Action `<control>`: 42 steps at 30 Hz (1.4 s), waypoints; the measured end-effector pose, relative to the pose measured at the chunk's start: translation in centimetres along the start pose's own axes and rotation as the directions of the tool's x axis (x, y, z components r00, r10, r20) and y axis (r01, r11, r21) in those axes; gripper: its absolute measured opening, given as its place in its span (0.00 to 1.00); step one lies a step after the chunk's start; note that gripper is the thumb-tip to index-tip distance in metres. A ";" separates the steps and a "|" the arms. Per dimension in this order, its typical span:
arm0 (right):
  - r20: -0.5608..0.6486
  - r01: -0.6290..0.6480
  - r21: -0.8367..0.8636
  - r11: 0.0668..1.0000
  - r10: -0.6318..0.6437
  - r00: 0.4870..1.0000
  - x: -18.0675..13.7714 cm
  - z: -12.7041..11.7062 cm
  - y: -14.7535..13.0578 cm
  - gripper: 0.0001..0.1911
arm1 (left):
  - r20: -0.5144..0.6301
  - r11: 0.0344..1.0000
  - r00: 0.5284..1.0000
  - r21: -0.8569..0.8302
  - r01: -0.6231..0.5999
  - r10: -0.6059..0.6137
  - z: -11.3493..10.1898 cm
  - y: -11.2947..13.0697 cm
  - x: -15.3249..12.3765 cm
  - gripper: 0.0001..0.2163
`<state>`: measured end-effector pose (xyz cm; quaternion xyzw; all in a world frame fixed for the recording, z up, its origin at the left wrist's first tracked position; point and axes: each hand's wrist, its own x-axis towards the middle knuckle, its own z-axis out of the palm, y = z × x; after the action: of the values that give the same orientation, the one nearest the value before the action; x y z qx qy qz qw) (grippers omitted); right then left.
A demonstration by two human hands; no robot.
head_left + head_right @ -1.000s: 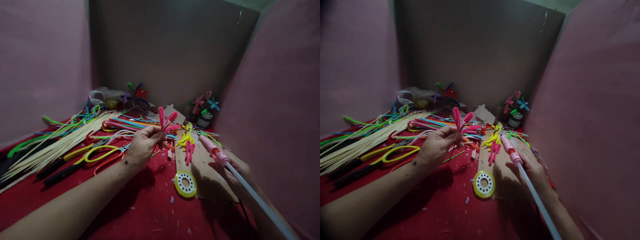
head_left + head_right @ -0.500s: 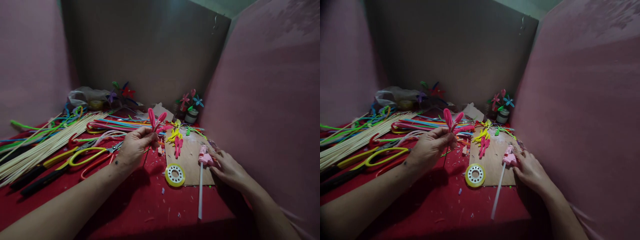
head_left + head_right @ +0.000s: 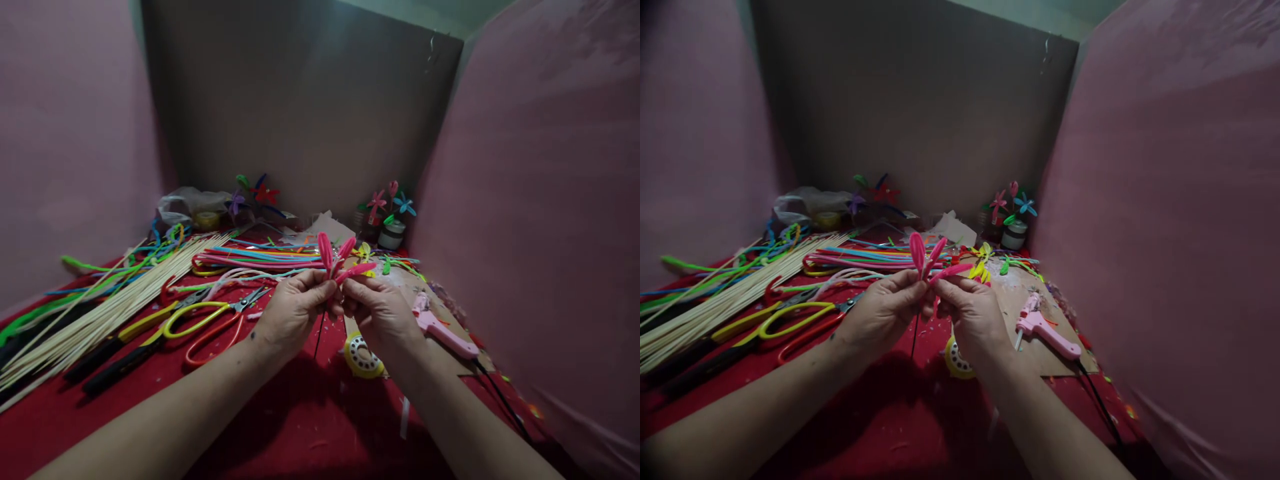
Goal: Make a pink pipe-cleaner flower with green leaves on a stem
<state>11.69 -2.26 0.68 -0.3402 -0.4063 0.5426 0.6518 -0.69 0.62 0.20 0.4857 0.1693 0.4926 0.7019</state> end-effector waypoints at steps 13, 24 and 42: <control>-0.067 0.278 -0.339 0.899 -0.318 0.946 -1.0 0.5 -0.9 0.03 | -0.108 0.983 0.994 0.181 0.006 0.014 0.1 0.8 -0.1 0.07; -0.056 0.198 -0.455 0.868 -0.250 0.967 -1.1 1.3 -0.7 0.03 | -0.150 0.974 0.987 0.224 -0.023 0.058 -0.5 0.4 0.1 0.05; 0.009 0.108 -0.175 0.979 -0.108 0.994 0.0 0.2 -0.2 0.02 | -0.030 0.975 0.999 0.217 0.044 -0.038 -0.7 1.2 0.2 0.08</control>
<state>11.63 -2.33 0.95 -0.3738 -0.4702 0.4683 0.6480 -1.71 1.22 0.94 0.5497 0.2413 0.4627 0.6523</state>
